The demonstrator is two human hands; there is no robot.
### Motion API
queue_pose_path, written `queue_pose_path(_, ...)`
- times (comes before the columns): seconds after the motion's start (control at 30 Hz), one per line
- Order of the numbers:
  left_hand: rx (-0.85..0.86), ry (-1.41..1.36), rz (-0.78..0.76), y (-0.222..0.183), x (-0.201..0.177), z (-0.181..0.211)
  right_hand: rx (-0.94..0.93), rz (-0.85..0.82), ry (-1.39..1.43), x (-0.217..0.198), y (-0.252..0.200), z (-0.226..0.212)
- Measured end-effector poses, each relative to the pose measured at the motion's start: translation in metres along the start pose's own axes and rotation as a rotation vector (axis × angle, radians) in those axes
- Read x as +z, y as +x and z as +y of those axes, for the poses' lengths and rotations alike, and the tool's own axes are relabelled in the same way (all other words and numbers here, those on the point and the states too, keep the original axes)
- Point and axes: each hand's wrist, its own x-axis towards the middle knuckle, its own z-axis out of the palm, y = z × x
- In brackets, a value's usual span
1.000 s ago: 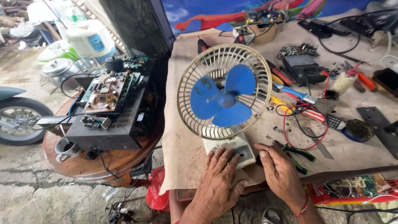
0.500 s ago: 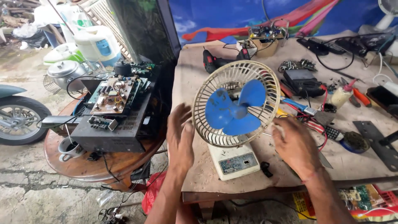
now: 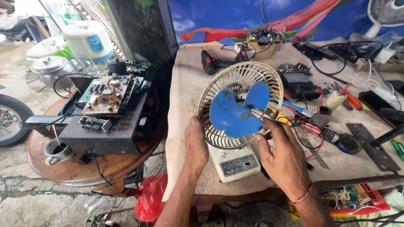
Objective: Disassembling an electric fan, repairing the internal wiring, and cleaning the blades.
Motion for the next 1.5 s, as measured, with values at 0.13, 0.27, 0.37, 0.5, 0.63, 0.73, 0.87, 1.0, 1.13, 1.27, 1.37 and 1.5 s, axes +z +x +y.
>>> queue_pose_path(0.13,-0.082,0.218,0.103,-0.009,-0.008,-0.052,0.036,0.002,0.110,0.007,0.000,0.002)
queue_pose_path(0.27,0.015,0.083,0.019,-0.005,-0.002,-0.009,0.016,0.015,0.174,0.015,-0.004,-0.010)
queue_pose_path(0.37,-0.007,0.092,0.020,-0.004,0.000,-0.012,0.013,-0.016,0.252,0.019,-0.004,-0.020)
queue_pose_path(0.5,-0.019,0.066,0.069,-0.005,0.003,-0.013,0.177,-0.118,0.375,0.024,0.003,-0.031)
queue_pose_path(0.63,-0.033,0.033,0.156,-0.009,0.005,-0.012,0.371,-0.176,0.713,0.035,0.007,-0.029)
queue_pose_path(0.73,0.089,0.157,0.246,-0.015,0.007,-0.018,0.297,-0.172,0.846,0.035,0.004,-0.008)
queue_pose_path(0.87,0.152,0.208,0.272,-0.030,0.008,-0.033,0.271,-0.180,0.772,0.017,0.023,0.019)
queue_pose_path(1.0,0.256,0.189,0.284,-0.045,0.029,-0.017,0.155,-0.179,0.559,-0.005,0.058,0.031)
queue_pose_path(1.13,0.291,0.220,0.237,-0.060,0.036,0.021,-0.024,-0.181,0.264,-0.013,0.062,0.028)
queue_pose_path(1.27,0.280,0.223,0.190,-0.061,0.029,0.026,-0.361,0.048,-0.048,-0.011,0.043,0.022)
queue_pose_path(1.37,0.291,0.184,0.165,-0.057,0.022,0.022,-0.623,0.034,-0.359,-0.023,0.044,0.006)
queue_pose_path(1.5,0.272,0.169,0.144,-0.026,-0.013,0.016,-0.695,-0.066,-0.588,-0.025,0.055,0.009)
